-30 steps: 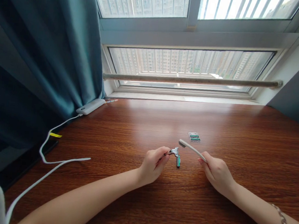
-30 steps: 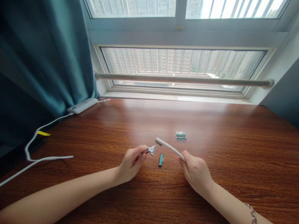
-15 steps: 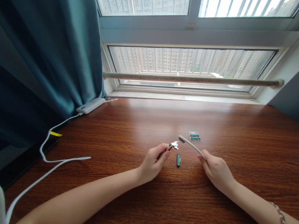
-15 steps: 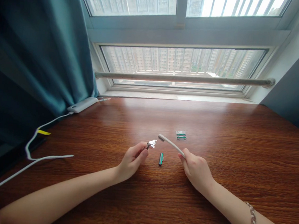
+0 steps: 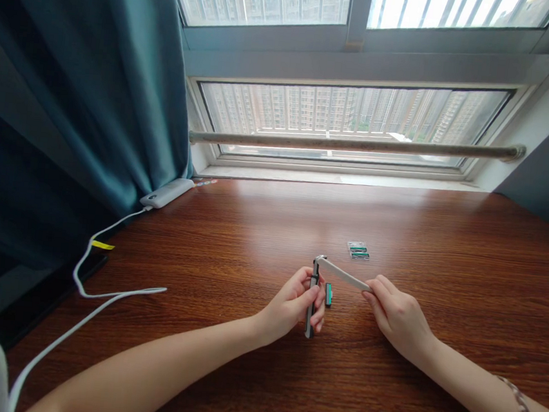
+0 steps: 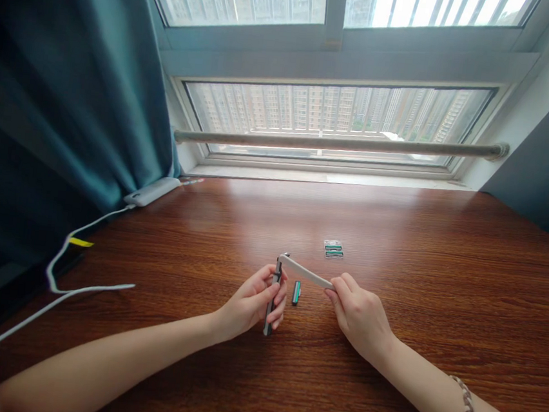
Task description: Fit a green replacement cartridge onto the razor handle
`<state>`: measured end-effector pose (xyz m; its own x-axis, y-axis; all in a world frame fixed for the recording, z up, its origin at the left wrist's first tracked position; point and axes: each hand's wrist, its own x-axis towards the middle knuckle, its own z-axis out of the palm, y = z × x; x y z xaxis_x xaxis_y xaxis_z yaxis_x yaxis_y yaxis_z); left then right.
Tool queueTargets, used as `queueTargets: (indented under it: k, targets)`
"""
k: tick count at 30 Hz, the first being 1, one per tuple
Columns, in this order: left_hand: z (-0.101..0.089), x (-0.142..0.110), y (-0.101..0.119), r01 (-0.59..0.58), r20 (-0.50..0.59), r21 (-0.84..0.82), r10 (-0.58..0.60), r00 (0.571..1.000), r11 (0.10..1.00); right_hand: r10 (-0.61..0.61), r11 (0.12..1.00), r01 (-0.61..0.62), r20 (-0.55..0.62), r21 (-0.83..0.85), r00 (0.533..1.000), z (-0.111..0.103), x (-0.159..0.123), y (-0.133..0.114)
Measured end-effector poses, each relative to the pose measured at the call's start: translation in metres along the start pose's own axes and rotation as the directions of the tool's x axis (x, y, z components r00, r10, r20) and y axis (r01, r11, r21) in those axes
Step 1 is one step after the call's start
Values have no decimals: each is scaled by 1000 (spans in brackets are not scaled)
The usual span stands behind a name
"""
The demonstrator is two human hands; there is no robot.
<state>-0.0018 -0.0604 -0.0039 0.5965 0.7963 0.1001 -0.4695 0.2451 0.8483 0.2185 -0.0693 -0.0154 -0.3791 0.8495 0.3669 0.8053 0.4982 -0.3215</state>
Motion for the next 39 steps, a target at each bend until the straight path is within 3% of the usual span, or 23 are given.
queueTargets:
  k: [2,6,10,16,20,26,30,39]
  targets:
    - [0,1,0,-12,-20,2,12,1000,1000,7,1000,-6,-28,12,1000,1,-1,0]
    - [-1,2,0,0,-19,50,1,1000,999,-32,998,30,43,60,999,1,-2,-1]
    - [-2,1,0,14,-31,68,-12,999,998,77,990,-76,-3,117,997,0,-1,0]
    - [-1,0,1,21,-21,59,-20,1000,998,49,986,-55,43,154,998,0,-1,0]
    - [1,0,4,31,-27,-6,-31,999,999,69,985,-71,16,160,997,0,-2,1]
    - [3,0,16,138,-26,-174,-145,989,975,78,989,-72,-50,126,996,1,-2,2]
    - [2,0,21,169,-8,-252,-176,984,953,42,994,-41,-9,96,999,0,-1,1]
    - [-1,1,22,177,-23,-331,-195,981,927,82,995,-80,-32,57,996,1,-1,2]
